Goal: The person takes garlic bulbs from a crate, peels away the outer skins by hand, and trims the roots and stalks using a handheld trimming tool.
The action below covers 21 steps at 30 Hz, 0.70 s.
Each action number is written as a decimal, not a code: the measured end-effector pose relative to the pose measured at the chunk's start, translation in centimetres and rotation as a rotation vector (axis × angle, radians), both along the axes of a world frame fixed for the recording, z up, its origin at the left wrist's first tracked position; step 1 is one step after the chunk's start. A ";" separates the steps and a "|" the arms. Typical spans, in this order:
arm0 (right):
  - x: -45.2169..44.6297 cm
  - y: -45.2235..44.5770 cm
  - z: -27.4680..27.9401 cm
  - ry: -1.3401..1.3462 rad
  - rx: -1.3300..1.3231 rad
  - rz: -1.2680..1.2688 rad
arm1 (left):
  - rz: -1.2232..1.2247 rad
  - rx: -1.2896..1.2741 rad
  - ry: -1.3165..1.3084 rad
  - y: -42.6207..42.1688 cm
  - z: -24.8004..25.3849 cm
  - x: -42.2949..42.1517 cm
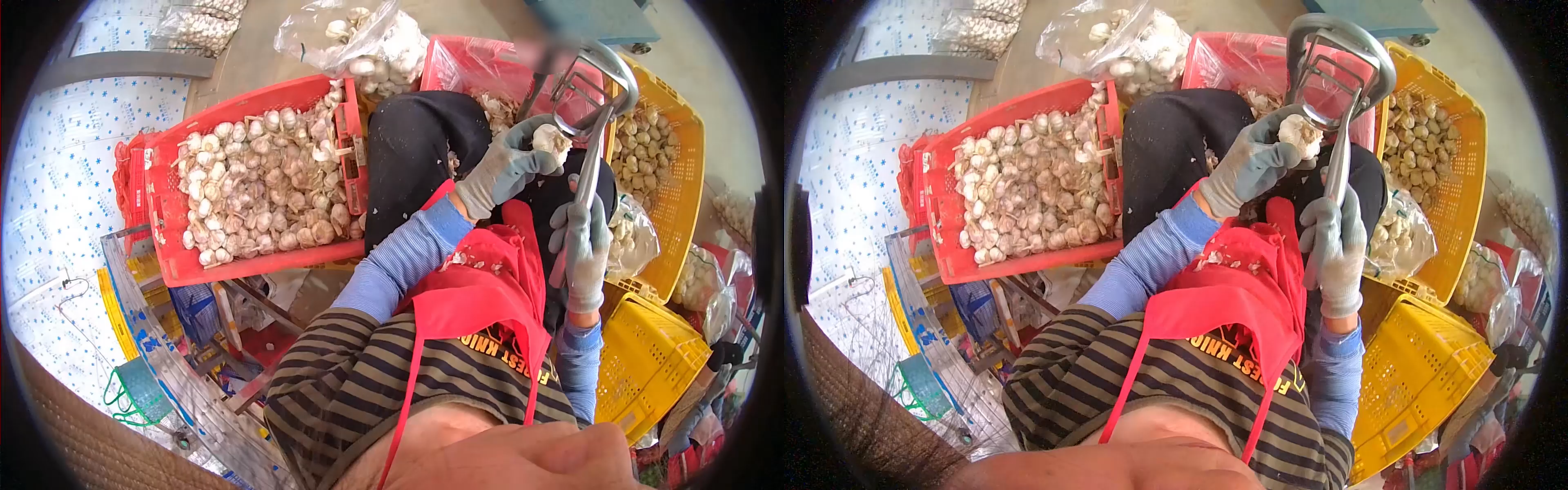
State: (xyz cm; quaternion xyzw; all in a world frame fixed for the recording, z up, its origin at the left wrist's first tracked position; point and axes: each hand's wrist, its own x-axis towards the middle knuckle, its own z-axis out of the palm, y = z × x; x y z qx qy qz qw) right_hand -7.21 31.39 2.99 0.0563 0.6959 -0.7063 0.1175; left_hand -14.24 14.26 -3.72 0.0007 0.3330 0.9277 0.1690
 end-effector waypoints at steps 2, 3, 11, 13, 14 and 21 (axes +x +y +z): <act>-0.2 0.0 0.1 -0.028 0.018 -0.007 | 0.013 0.032 -0.014 0.4 0.2 -0.3; -0.2 -0.1 0.1 -0.033 0.020 -0.015 | 0.022 0.049 -0.022 0.6 0.3 -0.4; -0.1 -0.1 2.3 -0.064 0.060 0.006 | 0.015 0.149 -0.045 1.1 -0.2 -0.3; -0.2 0.1 1.9 -0.083 0.054 0.020 | 0.004 0.181 -0.023 1.1 0.0 -0.3; -0.2 0.2 1.9 -0.077 0.061 0.027 | 0.006 0.183 -0.034 1.1 0.2 -0.2; 0.1 0.5 -2.4 0.152 0.309 0.044 | 0.018 0.171 -0.150 1.2 1.2 -0.4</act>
